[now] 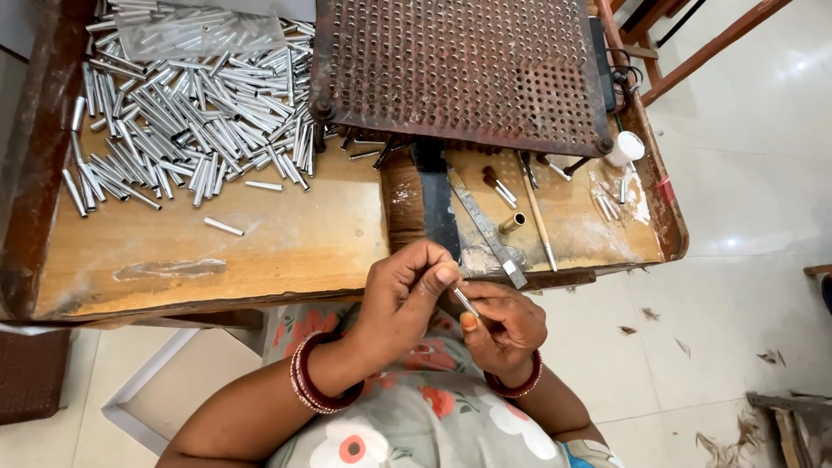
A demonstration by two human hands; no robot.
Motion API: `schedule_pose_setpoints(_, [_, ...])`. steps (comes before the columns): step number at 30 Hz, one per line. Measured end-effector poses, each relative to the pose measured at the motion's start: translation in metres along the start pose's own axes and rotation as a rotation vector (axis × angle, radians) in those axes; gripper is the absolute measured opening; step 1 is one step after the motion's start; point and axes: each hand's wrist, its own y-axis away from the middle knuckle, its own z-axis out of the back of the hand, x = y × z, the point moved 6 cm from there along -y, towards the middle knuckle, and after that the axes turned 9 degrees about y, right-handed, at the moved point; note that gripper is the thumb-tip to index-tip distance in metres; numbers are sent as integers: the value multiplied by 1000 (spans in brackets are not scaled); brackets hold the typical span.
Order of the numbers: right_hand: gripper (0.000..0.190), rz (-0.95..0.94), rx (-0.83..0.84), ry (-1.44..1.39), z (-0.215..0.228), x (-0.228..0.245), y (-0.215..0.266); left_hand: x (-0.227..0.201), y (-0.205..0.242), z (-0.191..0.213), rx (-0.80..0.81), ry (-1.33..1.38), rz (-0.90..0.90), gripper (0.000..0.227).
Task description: The person sits at a workbench with a large pile of small metal tubes and fits components onto the tubes one at a time by hand, pressing and twisting the pieces together. Finished tubes are set back on the bench near the pile, and the person occasionally reaches into the pile for the next tube.
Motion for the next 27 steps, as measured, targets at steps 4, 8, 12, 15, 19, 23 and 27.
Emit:
schedule_pose_setpoints(4, [22,-28,-41,-34,1,0,2,8,1,-2,-11,71,99,22])
schedule_pose_setpoints(8, [16,6,-33,101,7,-3,4,5,3,-13,121,98,31,21])
schedule_pose_setpoints(12, [10,169,179,248,13,8,-7,12,3,-7,95,41,54,18])
schedule_pose_setpoints(15, [15,135,483,189,9,14,-13,10,0,-6,82,85,88,17])
schedule_pose_setpoints(19, [21,-55,441,113,7,4,12,24,0,-13,115,114,65,18])
schedule_pose_setpoints(23, [22,-262,-9,-33,25,-16,29,34,2,-22,138,134,150,20])
schedule_pose_setpoints(27, [16,-289,-152,162,56,-36,40,19,4,-22,226,-343,-125,49])
